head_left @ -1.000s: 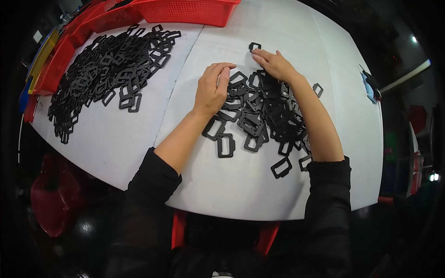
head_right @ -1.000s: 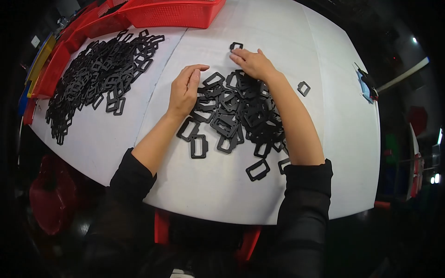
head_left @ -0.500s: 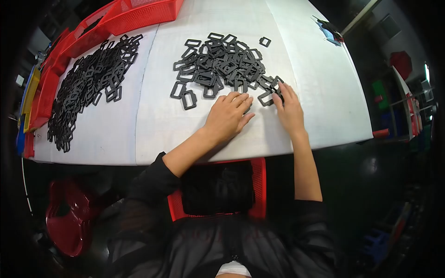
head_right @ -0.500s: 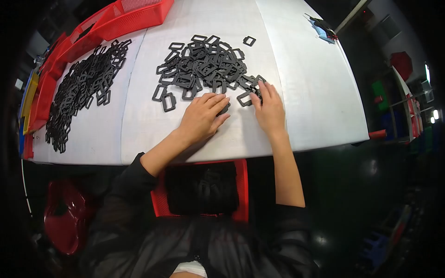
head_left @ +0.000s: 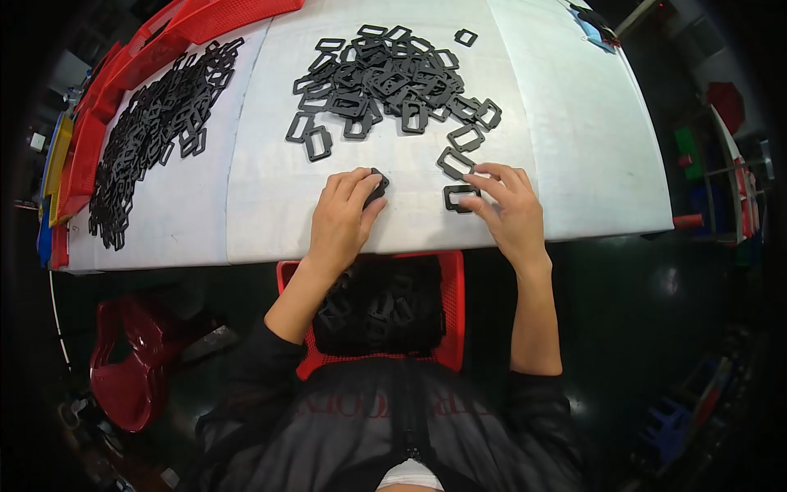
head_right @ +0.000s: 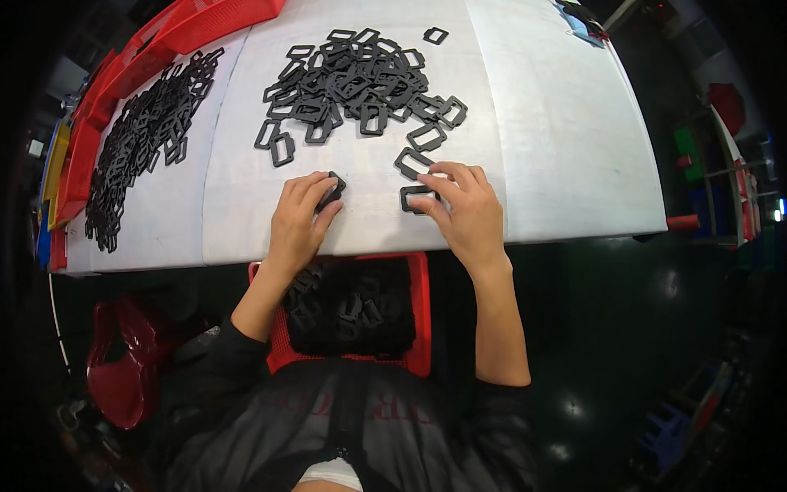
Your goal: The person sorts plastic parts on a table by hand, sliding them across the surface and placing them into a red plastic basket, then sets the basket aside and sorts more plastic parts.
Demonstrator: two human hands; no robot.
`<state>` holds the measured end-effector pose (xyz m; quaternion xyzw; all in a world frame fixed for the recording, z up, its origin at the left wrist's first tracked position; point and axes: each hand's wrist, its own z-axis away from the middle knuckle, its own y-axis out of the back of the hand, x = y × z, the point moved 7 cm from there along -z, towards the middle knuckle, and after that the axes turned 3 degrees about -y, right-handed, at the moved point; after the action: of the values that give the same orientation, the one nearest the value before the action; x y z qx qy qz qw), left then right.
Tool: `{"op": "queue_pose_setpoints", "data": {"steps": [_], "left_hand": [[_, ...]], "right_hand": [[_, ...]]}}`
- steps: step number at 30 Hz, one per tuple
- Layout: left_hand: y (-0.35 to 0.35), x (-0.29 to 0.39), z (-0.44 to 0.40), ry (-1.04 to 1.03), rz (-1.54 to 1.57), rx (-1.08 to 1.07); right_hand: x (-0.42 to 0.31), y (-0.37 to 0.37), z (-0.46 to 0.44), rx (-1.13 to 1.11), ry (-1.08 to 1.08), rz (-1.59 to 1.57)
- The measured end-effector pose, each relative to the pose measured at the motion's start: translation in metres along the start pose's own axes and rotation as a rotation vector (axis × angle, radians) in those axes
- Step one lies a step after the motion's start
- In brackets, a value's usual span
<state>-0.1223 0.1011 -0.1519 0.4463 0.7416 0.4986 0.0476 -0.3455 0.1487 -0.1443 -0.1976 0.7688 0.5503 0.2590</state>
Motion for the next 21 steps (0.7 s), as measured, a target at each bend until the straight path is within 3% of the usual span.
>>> {"op": "queue_pose_setpoints", "data": {"steps": [1, 2, 4, 8, 11, 16, 19, 21], "left_hand": [[0.003, 0.002, -0.003, -0.01, 0.001, -0.007], [0.006, 0.004, -0.005, -0.017, 0.003, -0.014], [0.013, -0.004, -0.001, 0.162, 0.162, -0.103], [0.007, -0.019, 0.001, 0.282, 0.254, -0.183], [0.004, -0.002, -0.04, 0.005, 0.068, 0.02], [-0.048, 0.01, -0.102, -0.005, -0.114, -0.037], [-0.079, 0.0, -0.109, 0.03, -0.215, -0.194], [-0.085, -0.002, -0.107, -0.044, -0.265, -0.178]], "right_hand": [[-0.012, 0.0, 0.004, 0.0, 0.165, 0.041], [-0.007, -0.006, 0.008, -0.06, 0.193, 0.065], [0.006, -0.018, 0.017, -0.176, 0.251, 0.112], [-0.028, -0.019, 0.038, -0.114, 0.384, 0.203], [-0.025, -0.03, 0.052, -0.1, 0.47, 0.181], [-0.038, -0.023, 0.022, 0.061, 0.235, -0.161], [-0.028, -0.036, 0.001, 0.032, 0.183, -0.115], [-0.021, -0.024, -0.014, 0.144, 0.17, 0.058]]}}
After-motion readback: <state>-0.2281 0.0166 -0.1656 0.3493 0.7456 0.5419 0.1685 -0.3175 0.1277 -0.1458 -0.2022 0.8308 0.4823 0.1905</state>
